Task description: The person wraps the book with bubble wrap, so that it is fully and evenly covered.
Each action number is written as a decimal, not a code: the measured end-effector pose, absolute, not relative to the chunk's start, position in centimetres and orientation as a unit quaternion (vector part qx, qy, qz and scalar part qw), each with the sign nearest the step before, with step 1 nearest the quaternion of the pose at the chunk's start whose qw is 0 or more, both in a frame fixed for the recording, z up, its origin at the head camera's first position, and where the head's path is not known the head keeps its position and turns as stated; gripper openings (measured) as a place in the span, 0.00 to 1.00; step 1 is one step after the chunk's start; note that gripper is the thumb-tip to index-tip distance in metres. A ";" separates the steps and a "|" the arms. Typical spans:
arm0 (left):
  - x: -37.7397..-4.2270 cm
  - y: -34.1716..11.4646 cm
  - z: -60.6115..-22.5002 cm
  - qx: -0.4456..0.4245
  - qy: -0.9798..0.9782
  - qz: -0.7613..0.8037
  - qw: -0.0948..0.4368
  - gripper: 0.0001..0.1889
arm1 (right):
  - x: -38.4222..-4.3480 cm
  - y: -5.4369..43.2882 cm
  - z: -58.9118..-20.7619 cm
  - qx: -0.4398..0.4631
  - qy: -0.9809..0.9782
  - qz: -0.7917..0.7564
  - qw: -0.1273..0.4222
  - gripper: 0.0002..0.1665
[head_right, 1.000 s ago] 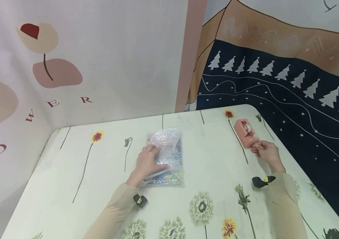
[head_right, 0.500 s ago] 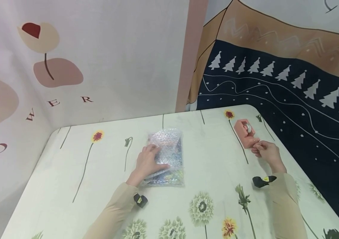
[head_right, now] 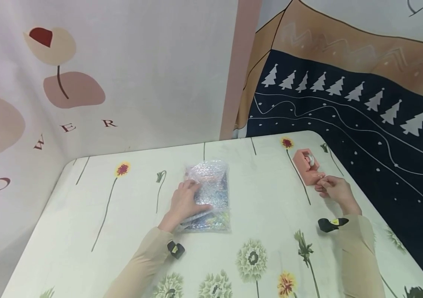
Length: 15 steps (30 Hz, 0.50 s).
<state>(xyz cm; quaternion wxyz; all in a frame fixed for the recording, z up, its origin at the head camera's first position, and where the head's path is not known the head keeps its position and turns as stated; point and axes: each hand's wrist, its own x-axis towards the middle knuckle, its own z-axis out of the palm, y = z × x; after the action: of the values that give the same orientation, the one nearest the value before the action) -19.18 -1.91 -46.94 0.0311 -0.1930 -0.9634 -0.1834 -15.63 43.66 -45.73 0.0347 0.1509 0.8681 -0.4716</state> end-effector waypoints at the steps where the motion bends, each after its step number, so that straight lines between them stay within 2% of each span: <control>1: -19.2 -1.9 -46.9 -0.193 -0.963 -0.184 0.031 0.44 | -15.7 43.7 -45.8 0.148 0.868 -0.472 0.033 0.19; 15: -19.1 -2.0 -47.0 -0.193 -0.963 -0.184 0.030 0.44 | -16.1 43.9 -45.5 0.141 0.895 -0.421 0.036 0.13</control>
<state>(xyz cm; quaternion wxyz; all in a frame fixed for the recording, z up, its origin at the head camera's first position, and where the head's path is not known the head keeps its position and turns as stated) -19.12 -1.96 -47.02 0.0302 -0.1929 -0.9632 -0.1845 -16.14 43.93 -45.51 0.0360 0.1411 0.8952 -0.4211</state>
